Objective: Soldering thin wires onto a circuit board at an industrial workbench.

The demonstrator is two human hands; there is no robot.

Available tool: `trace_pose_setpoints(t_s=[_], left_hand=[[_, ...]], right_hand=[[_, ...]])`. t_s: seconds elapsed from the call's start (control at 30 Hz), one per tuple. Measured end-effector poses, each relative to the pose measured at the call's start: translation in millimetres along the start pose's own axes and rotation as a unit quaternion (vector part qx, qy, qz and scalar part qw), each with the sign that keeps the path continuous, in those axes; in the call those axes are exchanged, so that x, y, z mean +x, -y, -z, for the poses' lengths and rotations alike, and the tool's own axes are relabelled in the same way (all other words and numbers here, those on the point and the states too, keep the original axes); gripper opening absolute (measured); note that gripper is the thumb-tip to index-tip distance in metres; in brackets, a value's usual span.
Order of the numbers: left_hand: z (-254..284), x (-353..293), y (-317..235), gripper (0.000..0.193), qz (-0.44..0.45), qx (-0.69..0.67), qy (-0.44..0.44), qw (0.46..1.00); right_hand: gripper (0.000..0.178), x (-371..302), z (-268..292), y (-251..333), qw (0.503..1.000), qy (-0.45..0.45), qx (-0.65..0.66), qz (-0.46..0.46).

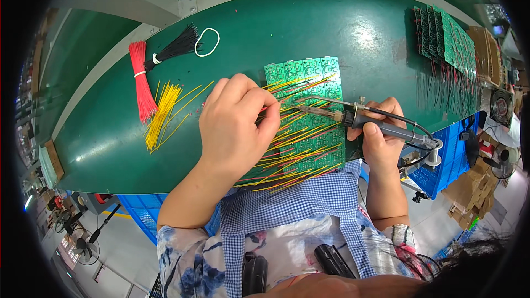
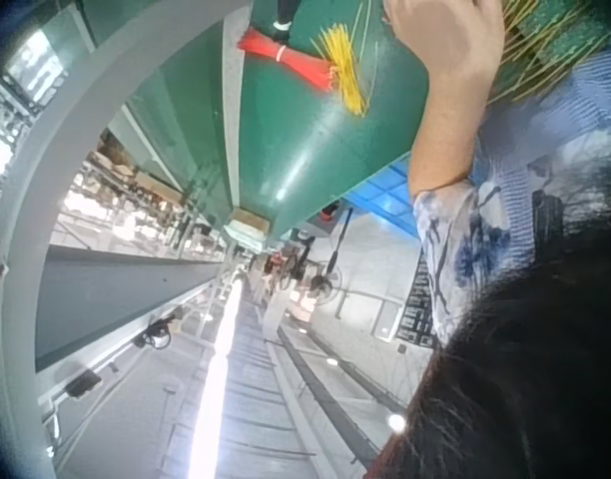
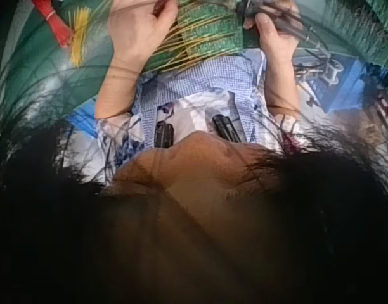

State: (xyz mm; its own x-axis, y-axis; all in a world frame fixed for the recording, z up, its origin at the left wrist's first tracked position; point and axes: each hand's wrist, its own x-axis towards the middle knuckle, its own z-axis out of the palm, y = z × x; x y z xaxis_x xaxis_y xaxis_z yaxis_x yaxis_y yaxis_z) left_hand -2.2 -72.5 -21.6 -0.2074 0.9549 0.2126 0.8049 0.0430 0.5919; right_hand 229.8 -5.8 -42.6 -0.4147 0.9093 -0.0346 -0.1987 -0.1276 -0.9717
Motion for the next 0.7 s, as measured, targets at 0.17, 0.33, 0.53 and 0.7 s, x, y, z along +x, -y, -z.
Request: trace_pose_setpoints(t_s=[0.17, 0.33, 0.53, 0.7], left_hand=[[-3.6, -1.4, -0.3, 0.013, -0.02, 0.001, -0.014, 1.0], [-1.4, -2.1, -0.2, 0.014, -0.017, -0.002, -0.013, 1.0], [1.4, -1.0, -0.8, 0.013, -0.015, -0.012, 0.0, 1.0], [1.6, -1.0, -1.1, 0.013, -0.014, -0.013, 0.0, 1.0]], right_hand=[[0.026, -0.3, -3.8, 2.0, 1.0, -0.006, -0.01, 0.001], [0.034, -0.9, -6.8, 0.7, 0.998, -0.009, -0.058, 0.003], [0.025, -0.1, -8.5, 2.2, 0.999, -0.005, -0.041, 0.001], [0.027, -2.5, -8.9, 1.9, 0.999, -0.009, -0.042, 0.003]])
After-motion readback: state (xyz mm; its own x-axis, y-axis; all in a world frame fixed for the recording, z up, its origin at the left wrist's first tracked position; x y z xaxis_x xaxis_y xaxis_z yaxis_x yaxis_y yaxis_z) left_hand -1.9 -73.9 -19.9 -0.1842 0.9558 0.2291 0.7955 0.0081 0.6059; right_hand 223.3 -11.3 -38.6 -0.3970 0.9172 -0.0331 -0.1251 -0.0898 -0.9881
